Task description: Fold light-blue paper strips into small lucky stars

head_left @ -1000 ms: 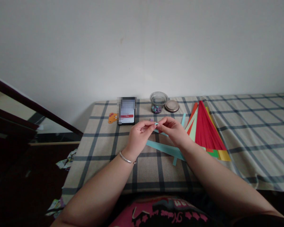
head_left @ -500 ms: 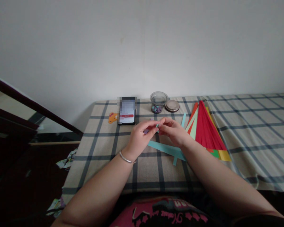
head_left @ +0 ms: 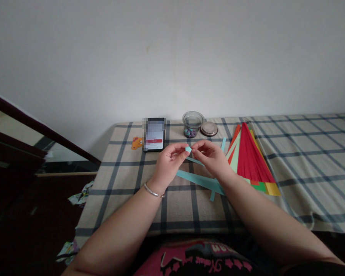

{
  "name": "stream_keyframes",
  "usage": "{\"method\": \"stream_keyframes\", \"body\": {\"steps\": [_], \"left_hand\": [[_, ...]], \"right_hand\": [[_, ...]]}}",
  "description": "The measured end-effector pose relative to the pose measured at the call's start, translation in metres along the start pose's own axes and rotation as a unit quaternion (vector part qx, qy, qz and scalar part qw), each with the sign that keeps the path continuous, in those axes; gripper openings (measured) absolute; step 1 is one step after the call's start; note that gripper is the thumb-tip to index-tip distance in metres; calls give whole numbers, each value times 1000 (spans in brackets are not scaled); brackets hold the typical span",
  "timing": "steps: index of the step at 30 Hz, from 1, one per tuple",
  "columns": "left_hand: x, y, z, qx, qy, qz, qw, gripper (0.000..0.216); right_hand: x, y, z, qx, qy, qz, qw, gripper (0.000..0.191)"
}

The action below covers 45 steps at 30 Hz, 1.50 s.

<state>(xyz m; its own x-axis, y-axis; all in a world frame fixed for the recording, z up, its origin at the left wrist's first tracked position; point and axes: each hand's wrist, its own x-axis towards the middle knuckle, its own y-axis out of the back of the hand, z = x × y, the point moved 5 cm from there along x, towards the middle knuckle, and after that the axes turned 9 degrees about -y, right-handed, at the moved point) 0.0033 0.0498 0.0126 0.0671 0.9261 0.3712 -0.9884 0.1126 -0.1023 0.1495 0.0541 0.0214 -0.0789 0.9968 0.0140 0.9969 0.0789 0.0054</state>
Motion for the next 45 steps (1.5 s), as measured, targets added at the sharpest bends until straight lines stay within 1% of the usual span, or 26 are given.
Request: {"method": "stream_keyframes", "body": {"steps": [4,8,15,23,31,45], "left_hand": [[0,-1,1,-3,3,-1,1000,29],[0,-1,2,2,6,1,1000,29],[0,0,-1,-10,4,5,1000,27],[1,1,1,-2,14,16,1000,28],[1,2,-4,-8,15,24,1000,28],[0,2,-6,-4,18,18,1000,31]], "right_hand": [[-1,2,1,-51,36,17,998,26],[-3,3,-1,-83,62,18,994,18],[-5,4,-5,-105,91,30,990,17],[-6,4,-8,-90,80,33,992,20],[-5,4,-7,-79,78,33,993,23],[-4,3,-7,-50,60,22,997,28]]}}
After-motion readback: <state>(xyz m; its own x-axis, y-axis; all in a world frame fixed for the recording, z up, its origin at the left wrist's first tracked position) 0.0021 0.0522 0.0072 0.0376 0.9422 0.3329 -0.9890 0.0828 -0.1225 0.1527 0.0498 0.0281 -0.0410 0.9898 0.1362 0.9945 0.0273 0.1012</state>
